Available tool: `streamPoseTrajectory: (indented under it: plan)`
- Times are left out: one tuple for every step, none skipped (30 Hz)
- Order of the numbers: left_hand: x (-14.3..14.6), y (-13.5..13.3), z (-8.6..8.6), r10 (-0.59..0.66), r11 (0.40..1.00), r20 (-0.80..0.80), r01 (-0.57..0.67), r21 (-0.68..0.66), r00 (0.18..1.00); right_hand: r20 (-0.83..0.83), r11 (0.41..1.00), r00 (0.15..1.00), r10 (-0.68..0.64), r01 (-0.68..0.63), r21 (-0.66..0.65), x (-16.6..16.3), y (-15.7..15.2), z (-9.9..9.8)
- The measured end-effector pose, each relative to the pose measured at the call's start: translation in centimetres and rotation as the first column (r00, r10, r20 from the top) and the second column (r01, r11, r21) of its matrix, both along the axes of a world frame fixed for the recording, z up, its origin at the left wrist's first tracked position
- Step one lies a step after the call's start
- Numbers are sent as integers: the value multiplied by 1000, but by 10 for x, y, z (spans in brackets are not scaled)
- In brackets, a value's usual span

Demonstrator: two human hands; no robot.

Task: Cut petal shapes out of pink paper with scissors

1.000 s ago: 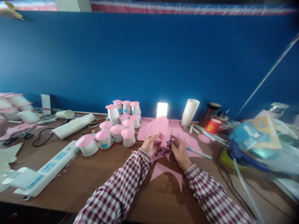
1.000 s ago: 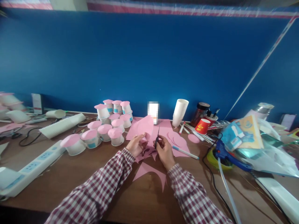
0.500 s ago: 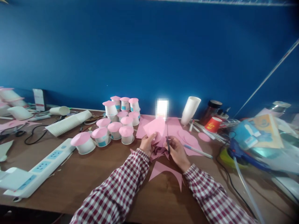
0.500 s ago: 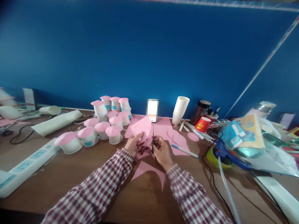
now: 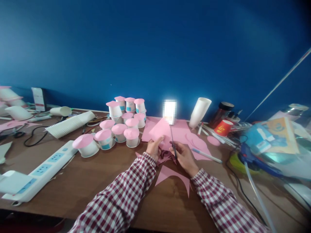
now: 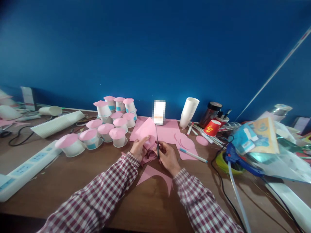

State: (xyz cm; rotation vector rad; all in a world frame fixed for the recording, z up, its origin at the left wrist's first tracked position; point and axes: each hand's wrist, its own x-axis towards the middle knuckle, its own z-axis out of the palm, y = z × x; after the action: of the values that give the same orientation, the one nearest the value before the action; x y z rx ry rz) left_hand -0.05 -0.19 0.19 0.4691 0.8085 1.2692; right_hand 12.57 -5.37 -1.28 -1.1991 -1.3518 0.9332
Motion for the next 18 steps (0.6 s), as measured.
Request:
streamPoseTrajectory:
  plan:
    - [0, -1, 2, -1, 1000, -5, 1, -12, 1000, -25, 1000, 1000, 1, -2, -13, 0, 0, 0]
    - [0, -2, 4, -1, 1000, -11, 0, -26, 1000, -55, 1000, 998, 3, -4, -31, 1, 1, 0]
    - [0, -2, 5, -1, 999, -15, 0, -32, 1000, -89, 999, 996, 5, -10, -52, 1, 1, 0]
    - [0, -3, 7, 0, 999, -16, 0, -35, 1000, -124, 997, 992, 10, -19, -75, 1, 1, 0]
    - [1, -3, 7, 5, 999, -15, -6, -36, 1000, -151, 995, 988, 13, -28, -96, 2, 1, 0]
    - [1, -3, 8, 12, 999, -13, -12, -36, 1000, -165, 994, 986, 16, -34, -107, 2, 2, 0]
    - [1, -3, 7, 15, 999, -11, -15, -37, 1000, -165, 994, 986, 16, -33, -107, 2, 2, 0]
    - [1, -3, 7, 17, 999, -7, -18, -38, 1000, -151, 995, 988, 13, -28, -97, 2, 2, 1]
    - [1, -3, 7, 21, 999, -1, -21, -37, 1000, -129, 996, 992, 8, -19, -82, 2, 2, 2]
    - [1, -3, 6, 22, 999, 7, -22, -31, 1000, -104, 998, 995, 3, -9, -63, 2, 2, 3]
    - [2, -3, 6, 20, 1000, 16, -20, -21, 1000, -84, 999, 996, 1, -6, -52, 1, 1, 5]
    - [2, -3, 5, 19, 1000, 23, -19, -12, 1000, -69, 999, 998, 3, -6, -44, 0, 1, 7]
    - [2, -3, 5, 23, 1000, 24, -23, -7, 999, -54, 999, 999, 4, -7, -47, -1, 0, 9]
    - [2, -3, 6, 28, 1000, 22, -27, -7, 999, -40, 999, 999, 8, -11, -53, -2, -1, 10]
    - [3, -4, 6, 33, 999, 16, -32, -10, 999, -31, 998, 999, 13, -15, -60, -3, -1, 12]
    - [3, -4, 6, 38, 999, 8, -38, -15, 999, -22, 998, 1000, 17, -18, -62, -3, -2, 13]
    - [3, -3, 5, 45, 999, 1, -45, -20, 999, -16, 998, 1000, 19, -20, -60, -4, -3, 14]
    - [4, -3, 4, 50, 999, -1, -50, -20, 999, -12, 998, 1000, 20, -21, -57, -4, -3, 15]
